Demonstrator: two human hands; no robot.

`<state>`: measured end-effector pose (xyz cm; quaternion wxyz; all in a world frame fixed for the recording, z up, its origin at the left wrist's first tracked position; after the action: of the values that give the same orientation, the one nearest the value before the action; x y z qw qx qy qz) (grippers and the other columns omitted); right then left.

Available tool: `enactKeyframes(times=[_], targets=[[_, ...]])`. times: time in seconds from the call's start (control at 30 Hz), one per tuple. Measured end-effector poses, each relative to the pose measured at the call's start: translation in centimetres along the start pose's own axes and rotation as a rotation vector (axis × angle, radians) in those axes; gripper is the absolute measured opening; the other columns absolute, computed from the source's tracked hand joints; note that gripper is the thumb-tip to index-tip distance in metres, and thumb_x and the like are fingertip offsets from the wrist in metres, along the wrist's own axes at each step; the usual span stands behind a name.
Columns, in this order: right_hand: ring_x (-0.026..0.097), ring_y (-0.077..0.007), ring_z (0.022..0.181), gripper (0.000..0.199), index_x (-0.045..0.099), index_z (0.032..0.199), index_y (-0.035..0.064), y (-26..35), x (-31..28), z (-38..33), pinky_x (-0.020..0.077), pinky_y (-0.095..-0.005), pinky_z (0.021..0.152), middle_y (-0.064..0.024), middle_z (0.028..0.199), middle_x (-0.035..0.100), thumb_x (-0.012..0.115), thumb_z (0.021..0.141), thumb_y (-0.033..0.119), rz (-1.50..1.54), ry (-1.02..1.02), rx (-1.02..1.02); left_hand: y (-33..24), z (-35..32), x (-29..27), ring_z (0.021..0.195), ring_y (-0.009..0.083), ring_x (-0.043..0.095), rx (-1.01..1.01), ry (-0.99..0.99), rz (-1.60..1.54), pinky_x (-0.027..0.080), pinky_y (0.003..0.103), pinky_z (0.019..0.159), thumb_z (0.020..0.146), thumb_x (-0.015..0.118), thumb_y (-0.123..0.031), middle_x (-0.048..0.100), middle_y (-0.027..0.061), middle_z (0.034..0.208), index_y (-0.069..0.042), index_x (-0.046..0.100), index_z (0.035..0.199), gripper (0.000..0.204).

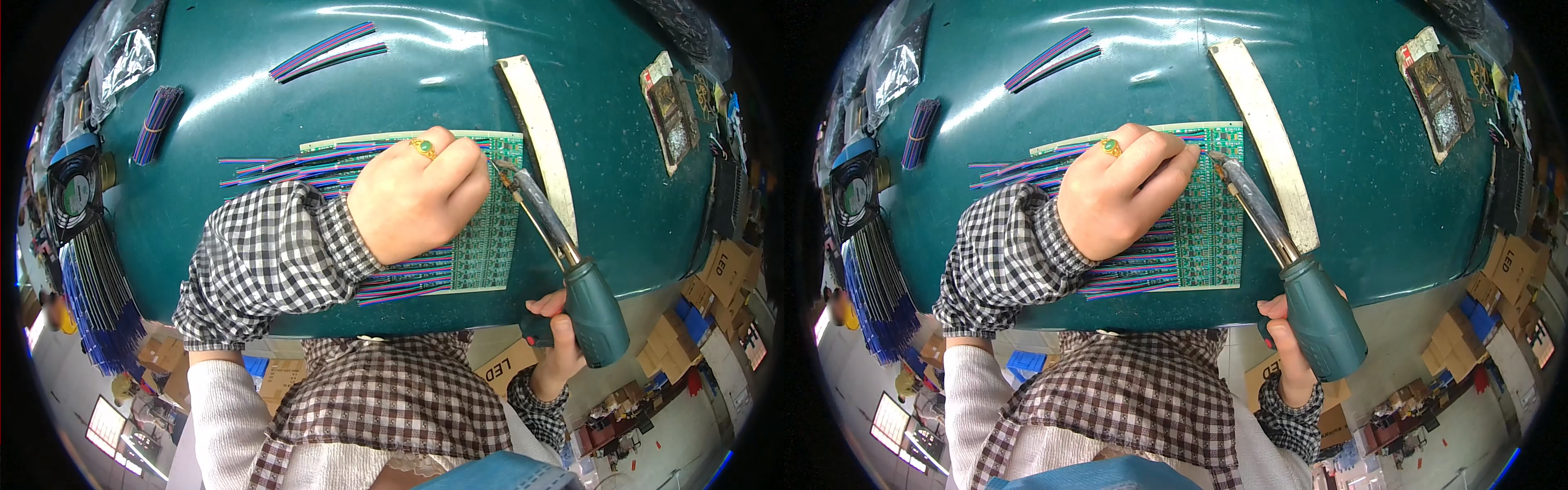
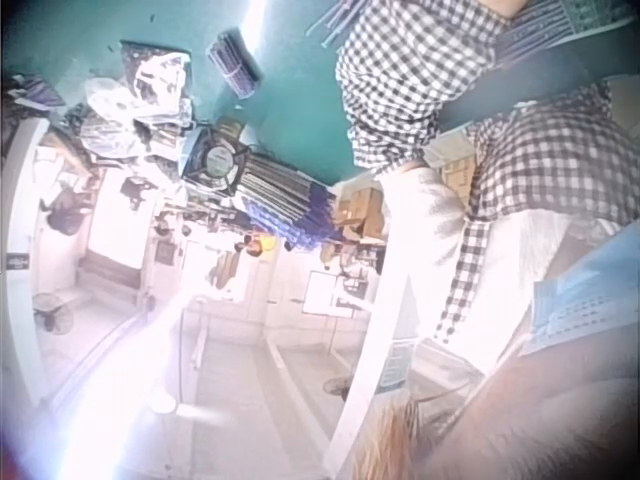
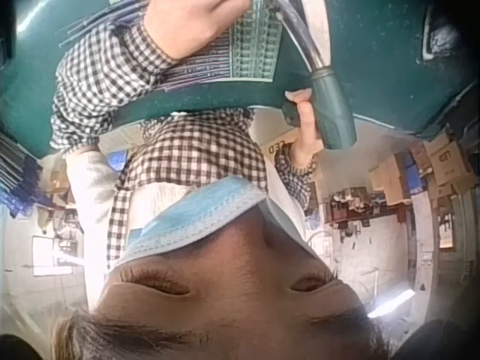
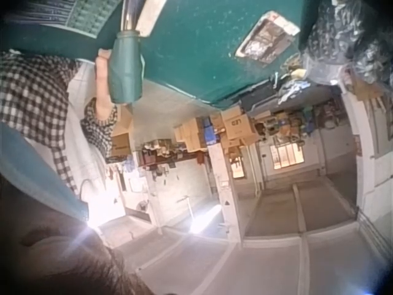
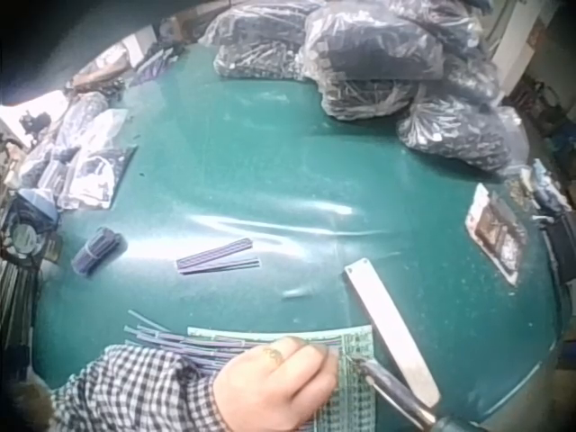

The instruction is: The person assembles and solders colored wires onto green circuit boards using a soldering iron and soldering wire at a workbench.

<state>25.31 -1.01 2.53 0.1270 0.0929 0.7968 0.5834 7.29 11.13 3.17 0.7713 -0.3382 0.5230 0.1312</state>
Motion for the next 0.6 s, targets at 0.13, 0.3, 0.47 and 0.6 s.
enactKeyframes(times=[0.13,0.3,0.47,0.6], targets=[[0.057,-0.0239,0.067,0.031,0.055,0.093,-0.0098,-0.14,-0.12,0.00,0.0556,-0.0387,0.064,-0.0141,0.076,0.055,0.061,0.085,0.019,-0.028,0.009,0.021,-0.05,0.02,-0.02,0.077,0.0224,0.058,0.007,-0.003,0.005,0.052,0.030,0.066,0.067,0.061,-0.005,0.054,0.0108,0.090,0.006,0.063,0.098,0.033],[0.057,-0.0238,0.067,0.030,0.055,0.091,-0.0093,-0.28,0.10,-0.04,0.0557,-0.0395,0.064,-0.0143,0.075,0.055,0.062,0.084,0.019,-0.022,0.040,0.052,-0.12,-0.07,0.02,0.078,0.0223,0.058,0.013,-0.019,0.011,0.052,0.030,0.065,0.067,0.061,-0.005,0.053,0.0107,0.090,0.006,0.062,0.098,0.033],[0.057,-0.0236,0.067,0.031,0.054,0.089,-0.0094,0.06,-0.37,-0.16,0.0561,-0.0397,0.064,-0.0147,0.074,0.055,0.062,0.084,0.020,-0.006,-0.027,0.023,-0.13,0.03,0.07,0.078,0.0220,0.058,-0.003,-0.008,0.008,0.051,0.030,0.066,0.067,0.061,-0.005,0.053,0.0103,0.089,0.006,0.062,0.098,0.033],[0.057,-0.0231,0.066,0.038,0.054,0.098,-0.0119,-0.38,-0.40,-0.03,0.0561,-0.0387,0.062,-0.0147,0.076,0.055,0.064,0.084,0.023,-0.001,0.011,0.010,-0.03,0.10,0.13,0.077,0.0218,0.058,0.001,-0.013,0.020,0.051,0.029,0.066,0.067,0.061,-0.005,0.053,0.0101,0.089,0.005,0.062,0.098,0.033]])
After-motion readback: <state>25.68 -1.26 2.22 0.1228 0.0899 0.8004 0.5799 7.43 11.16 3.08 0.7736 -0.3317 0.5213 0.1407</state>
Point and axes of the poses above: each hand's wrist, its own z-axis towards the middle knuckle, its own x-axis out of the palm, y = z × x, the point moved 8 cm from there along z, towards the middle knuckle
